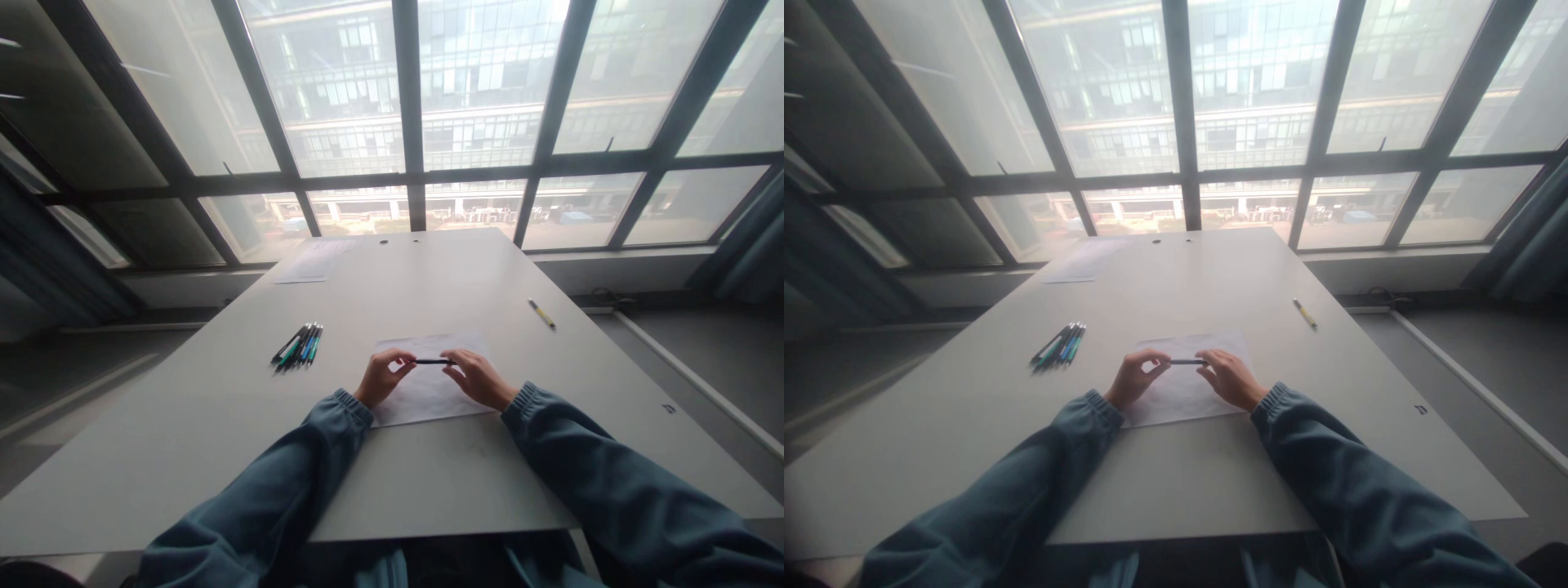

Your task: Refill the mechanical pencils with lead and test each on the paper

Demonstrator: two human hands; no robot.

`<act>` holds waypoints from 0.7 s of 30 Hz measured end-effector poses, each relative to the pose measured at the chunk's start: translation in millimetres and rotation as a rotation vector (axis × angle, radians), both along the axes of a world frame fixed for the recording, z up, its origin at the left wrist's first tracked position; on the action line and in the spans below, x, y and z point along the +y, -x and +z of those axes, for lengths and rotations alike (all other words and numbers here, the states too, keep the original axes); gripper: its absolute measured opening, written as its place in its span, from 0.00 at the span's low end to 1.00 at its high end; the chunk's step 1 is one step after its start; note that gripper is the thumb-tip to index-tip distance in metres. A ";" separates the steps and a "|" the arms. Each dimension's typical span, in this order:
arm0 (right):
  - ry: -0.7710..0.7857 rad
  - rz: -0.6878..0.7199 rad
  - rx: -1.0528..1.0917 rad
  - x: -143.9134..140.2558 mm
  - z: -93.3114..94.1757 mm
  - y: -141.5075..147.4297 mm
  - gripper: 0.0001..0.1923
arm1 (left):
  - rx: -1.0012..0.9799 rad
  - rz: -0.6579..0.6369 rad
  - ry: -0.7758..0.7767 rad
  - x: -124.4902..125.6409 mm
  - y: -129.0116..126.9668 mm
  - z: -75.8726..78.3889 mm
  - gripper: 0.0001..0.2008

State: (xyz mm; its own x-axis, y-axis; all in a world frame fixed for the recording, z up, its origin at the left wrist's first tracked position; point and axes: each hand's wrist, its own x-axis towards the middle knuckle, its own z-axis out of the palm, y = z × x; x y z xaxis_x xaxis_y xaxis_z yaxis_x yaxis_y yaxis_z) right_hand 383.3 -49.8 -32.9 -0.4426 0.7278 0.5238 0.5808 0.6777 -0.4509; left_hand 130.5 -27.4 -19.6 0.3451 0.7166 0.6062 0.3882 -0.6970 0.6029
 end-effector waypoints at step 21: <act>0.020 -0.010 -0.014 -2.1 4.2 1.3 0.04 | 0.025 -0.105 0.011 -0.5 0.9 0.5 0.05</act>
